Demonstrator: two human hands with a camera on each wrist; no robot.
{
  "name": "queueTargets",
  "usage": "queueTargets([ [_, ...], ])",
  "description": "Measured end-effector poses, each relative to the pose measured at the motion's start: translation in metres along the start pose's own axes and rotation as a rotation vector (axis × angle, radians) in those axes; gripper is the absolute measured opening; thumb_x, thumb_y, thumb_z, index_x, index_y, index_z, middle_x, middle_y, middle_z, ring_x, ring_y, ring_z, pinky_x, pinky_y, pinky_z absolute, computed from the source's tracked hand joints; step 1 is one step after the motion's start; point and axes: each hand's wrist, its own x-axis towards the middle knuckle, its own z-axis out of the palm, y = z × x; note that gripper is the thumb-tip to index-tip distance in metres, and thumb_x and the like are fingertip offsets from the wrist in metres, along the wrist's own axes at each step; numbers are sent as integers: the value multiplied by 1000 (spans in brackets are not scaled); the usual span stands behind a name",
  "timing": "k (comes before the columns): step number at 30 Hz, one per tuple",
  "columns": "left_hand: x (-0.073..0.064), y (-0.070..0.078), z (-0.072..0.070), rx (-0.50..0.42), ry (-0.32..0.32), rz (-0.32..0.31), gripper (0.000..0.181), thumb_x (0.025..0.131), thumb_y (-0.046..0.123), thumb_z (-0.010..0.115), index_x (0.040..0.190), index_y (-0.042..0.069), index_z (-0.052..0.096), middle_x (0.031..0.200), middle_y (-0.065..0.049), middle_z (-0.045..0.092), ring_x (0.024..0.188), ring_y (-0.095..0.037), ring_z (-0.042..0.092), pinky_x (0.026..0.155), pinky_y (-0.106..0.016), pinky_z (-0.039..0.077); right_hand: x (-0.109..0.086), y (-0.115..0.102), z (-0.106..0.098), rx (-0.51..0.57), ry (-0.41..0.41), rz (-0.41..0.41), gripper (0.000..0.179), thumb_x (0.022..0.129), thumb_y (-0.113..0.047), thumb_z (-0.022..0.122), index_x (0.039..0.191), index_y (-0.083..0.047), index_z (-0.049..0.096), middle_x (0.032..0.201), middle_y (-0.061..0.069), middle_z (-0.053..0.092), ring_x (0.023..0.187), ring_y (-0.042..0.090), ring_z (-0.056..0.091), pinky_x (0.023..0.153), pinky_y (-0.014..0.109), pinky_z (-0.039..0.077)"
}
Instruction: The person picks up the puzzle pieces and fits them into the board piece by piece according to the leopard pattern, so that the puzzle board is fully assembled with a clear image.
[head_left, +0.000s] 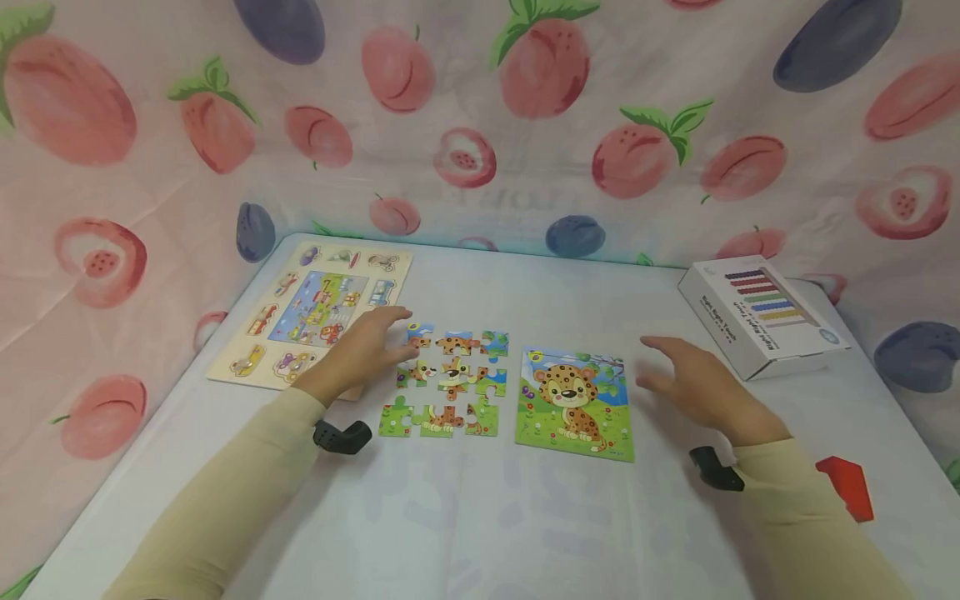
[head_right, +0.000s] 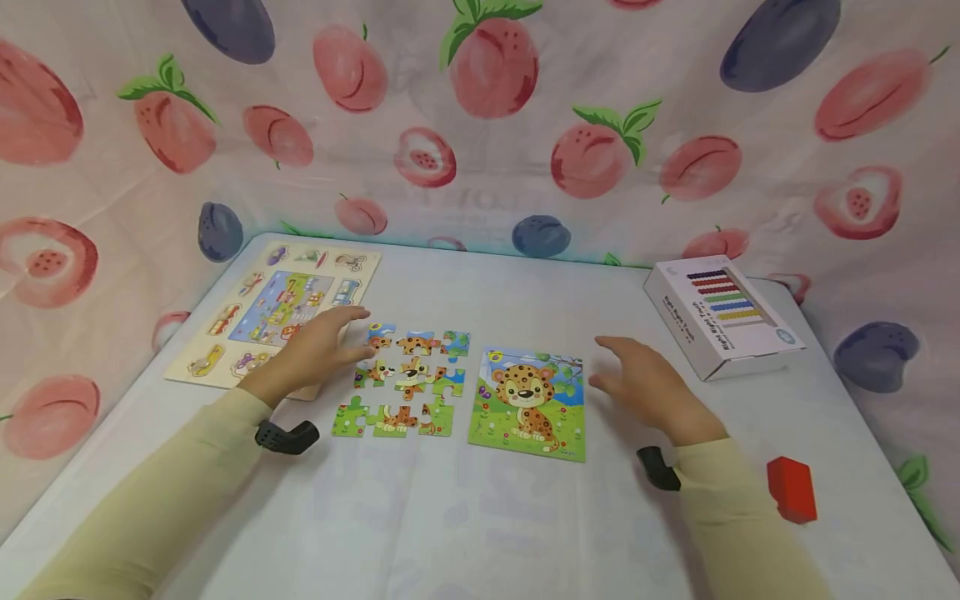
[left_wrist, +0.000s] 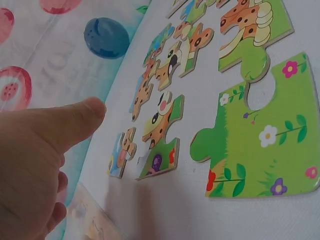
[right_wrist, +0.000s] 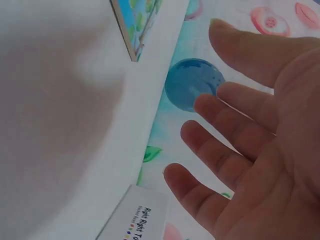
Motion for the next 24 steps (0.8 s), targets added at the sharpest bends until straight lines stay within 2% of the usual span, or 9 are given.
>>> queueTargets([
  [4,3,-4,4,-14,-29,-5,57,92,22,73,141,1,53,147,-19,48,138,-38,40,113,-52,30,2,-1,6,16,-28,18,69,93,-28,72,150,-1,41,152,27,38,139,50,31,108,65,27],
  [10,9,-10,9,-22,-73,-54,52,92,22,71,139,5,57,143,-19,53,134,-38,45,111,-53,33,1,-1,15,29,-59,-3,71,90,-26,75,147,2,43,150,29,39,138,52,31,109,65,26],
  [17,15,-14,13,-5,-74,-74,52,92,23,71,140,6,57,143,-18,52,137,-39,41,113,-52,30,0,1,23,50,-65,-13,68,90,-22,75,145,3,46,148,28,42,137,51,32,109,65,26],
  [24,20,-16,16,5,-76,-56,51,92,20,71,139,4,58,141,-19,54,134,-38,45,112,-51,32,2,4,31,59,-59,-59,65,88,-19,74,143,6,48,146,27,46,137,50,35,110,63,26],
])
